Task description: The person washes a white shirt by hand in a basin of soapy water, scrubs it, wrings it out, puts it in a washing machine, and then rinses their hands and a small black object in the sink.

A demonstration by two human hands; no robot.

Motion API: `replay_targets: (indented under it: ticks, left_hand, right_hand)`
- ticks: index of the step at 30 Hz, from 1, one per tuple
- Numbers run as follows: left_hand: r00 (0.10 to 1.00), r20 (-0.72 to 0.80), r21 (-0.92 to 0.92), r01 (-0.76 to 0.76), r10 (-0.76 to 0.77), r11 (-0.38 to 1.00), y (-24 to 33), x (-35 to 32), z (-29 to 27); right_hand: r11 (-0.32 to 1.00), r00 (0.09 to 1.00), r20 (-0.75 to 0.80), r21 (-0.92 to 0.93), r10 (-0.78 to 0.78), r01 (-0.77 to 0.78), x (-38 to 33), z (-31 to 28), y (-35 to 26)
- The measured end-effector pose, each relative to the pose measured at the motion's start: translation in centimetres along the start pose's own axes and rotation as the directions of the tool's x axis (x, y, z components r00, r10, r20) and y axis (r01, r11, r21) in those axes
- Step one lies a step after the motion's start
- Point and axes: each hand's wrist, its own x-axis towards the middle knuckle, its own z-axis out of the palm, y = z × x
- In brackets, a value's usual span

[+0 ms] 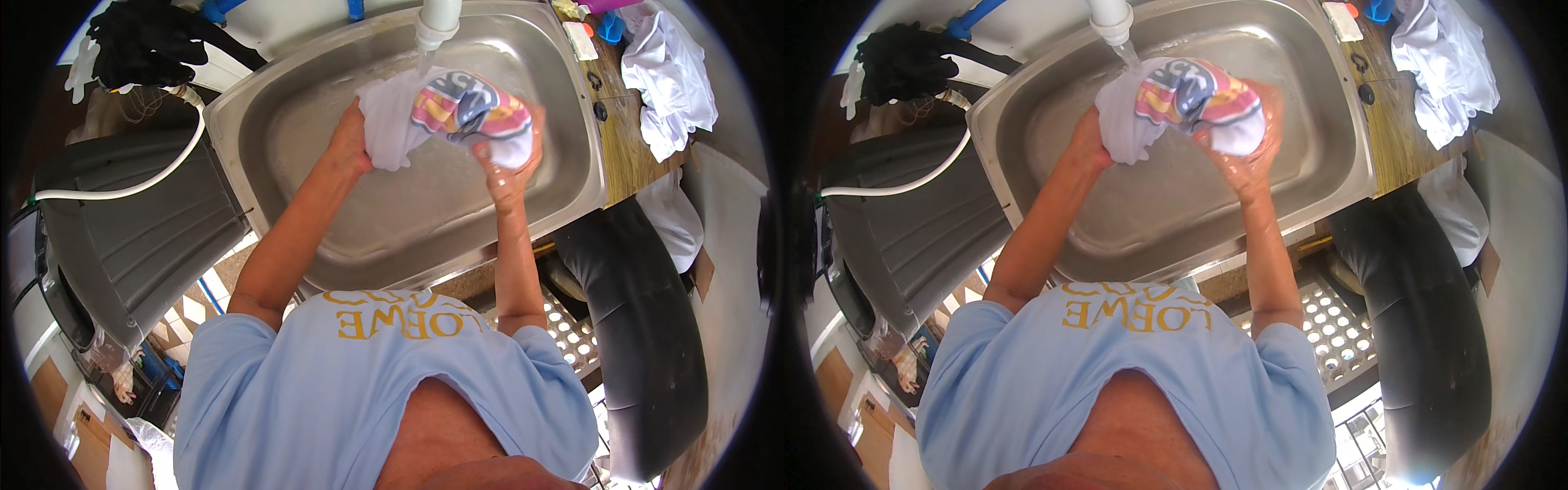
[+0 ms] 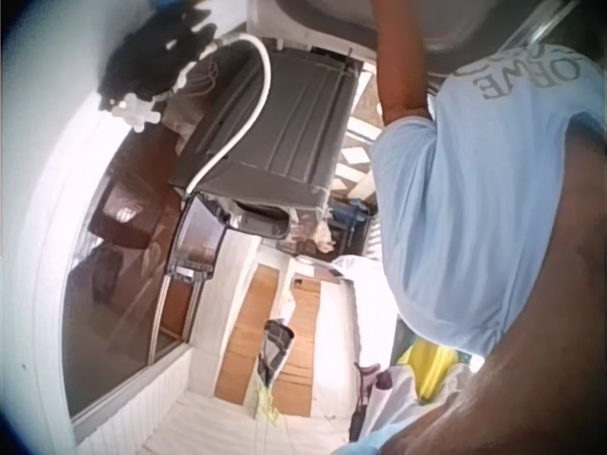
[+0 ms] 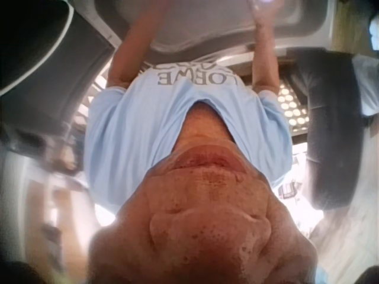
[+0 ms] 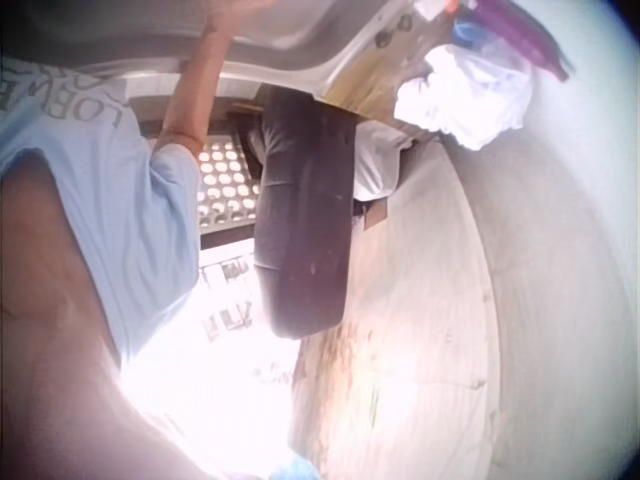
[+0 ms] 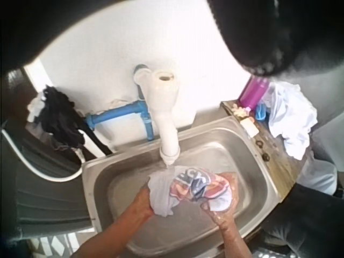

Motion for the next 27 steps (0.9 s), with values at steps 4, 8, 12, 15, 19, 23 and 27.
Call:
replay_targets:
  ticks: [4,8,12,15,19,23,27]
  left_hand:
    - [0.998,-0.003,0.013,-0.059,0.059,0.998,-1.2,0.5,0.4]
    - [0.995,-0.068,-0.091,-0.085,0.079,0.992,-1.4,0.8,-0.5]
    - [0.931,-0.239,0.254,-0.213,0.275,0.943,-0.8,-0.1,-0.1]
    - [0.835,-0.120,0.596,-0.372,0.537,0.712,-0.7,-0.4,1.3]
    - [0.670,0.241,0.791,-0.554,0.702,0.258,-0.5,0.0,2.6]
    - [0.591,0.515,0.781,-0.621,0.621,-0.057,0.4,0.1,3.3]
    - [0.712,0.385,0.790,-0.583,0.587,0.189,1.3,-0.4,2.5]
  right_hand:
    - [0.932,0.977,-0.028,0.294,-0.213,0.212,4.1,1.7,-1.3]
    - [0.783,0.991,0.120,0.611,0.051,-0.115,4.3,1.8,-1.2]
    - [0.771,0.923,0.055,0.532,0.381,-0.350,4.9,1.6,0.1]
    - [0.747,0.854,0.073,0.450,0.516,-0.489,5.2,2.3,2.8]
    - [0.680,0.792,0.155,0.433,0.591,-0.592,5.9,4.3,3.7]
    - [0.693,0.773,0.163,0.359,0.613,-0.625,6.3,5.8,4.8]
    - [0.413,0.627,0.334,0.526,0.704,-0.744,4.7,6.3,3.9]
